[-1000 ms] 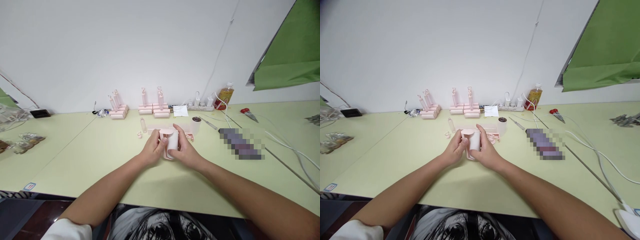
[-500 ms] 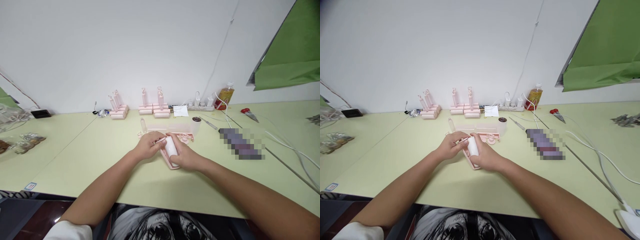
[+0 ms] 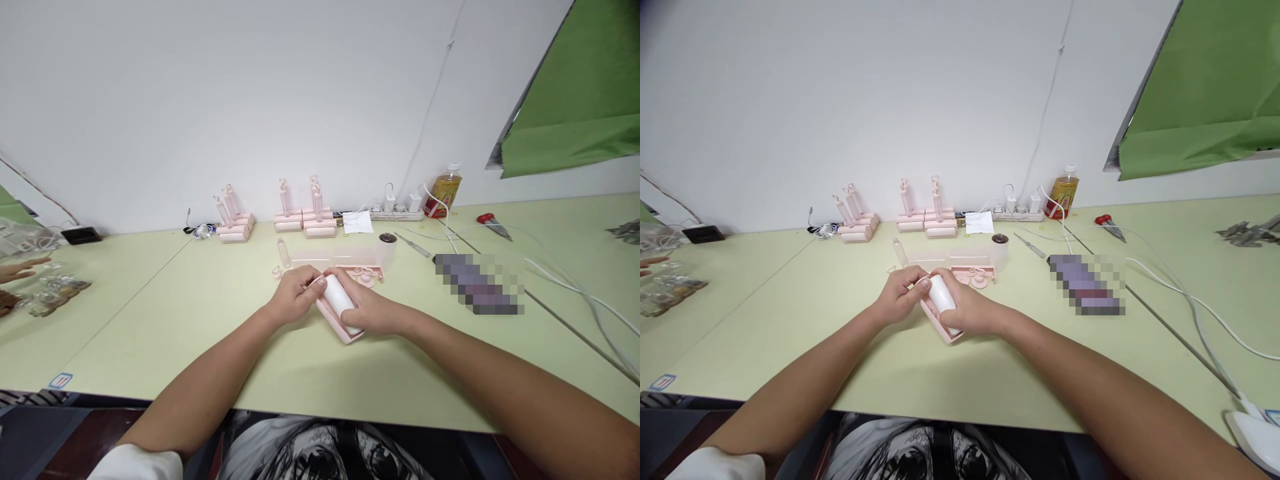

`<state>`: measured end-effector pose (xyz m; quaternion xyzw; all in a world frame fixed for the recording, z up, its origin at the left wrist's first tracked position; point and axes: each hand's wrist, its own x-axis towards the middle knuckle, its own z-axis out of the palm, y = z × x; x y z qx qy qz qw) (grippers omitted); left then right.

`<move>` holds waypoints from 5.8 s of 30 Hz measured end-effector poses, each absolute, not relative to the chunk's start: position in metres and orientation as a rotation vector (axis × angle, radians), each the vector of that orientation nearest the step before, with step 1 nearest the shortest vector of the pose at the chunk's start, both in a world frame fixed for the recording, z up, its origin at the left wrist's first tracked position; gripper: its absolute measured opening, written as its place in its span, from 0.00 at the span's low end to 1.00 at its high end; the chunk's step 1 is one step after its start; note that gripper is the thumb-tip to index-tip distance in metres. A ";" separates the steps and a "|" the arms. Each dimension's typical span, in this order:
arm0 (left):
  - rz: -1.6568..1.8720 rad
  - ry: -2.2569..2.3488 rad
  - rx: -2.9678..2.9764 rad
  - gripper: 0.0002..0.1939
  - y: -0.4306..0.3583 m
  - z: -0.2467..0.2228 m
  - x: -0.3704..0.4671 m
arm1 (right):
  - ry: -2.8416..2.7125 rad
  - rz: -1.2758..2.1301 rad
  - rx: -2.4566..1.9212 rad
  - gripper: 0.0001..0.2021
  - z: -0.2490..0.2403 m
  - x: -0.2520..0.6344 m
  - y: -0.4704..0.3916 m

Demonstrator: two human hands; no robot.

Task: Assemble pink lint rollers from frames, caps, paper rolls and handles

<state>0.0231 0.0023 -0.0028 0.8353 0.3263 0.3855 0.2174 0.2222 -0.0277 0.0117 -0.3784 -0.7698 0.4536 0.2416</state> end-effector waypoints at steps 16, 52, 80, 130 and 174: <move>1.061 0.876 2.144 0.19 0.010 -0.009 0.017 | -2.326 0.883 -0.962 0.43 0.003 0.219 -0.034; 1.333 1.787 1.889 0.24 0.066 -0.018 -0.022 | -1.797 0.857 -1.211 0.33 -0.014 0.222 -0.020; 1.048 1.777 1.639 0.31 0.088 -0.032 -0.031 | -2.001 0.937 -1.358 0.18 -0.011 0.222 -0.019; 1.064 0.797 1.214 0.19 -0.010 0.007 0.052 | -1.670 1.147 -0.688 0.13 -0.003 0.217 -0.039; 0.535 1.113 2.418 0.13 -0.002 0.024 0.009 | -2.054 0.979 -0.930 0.25 0.011 0.243 -0.017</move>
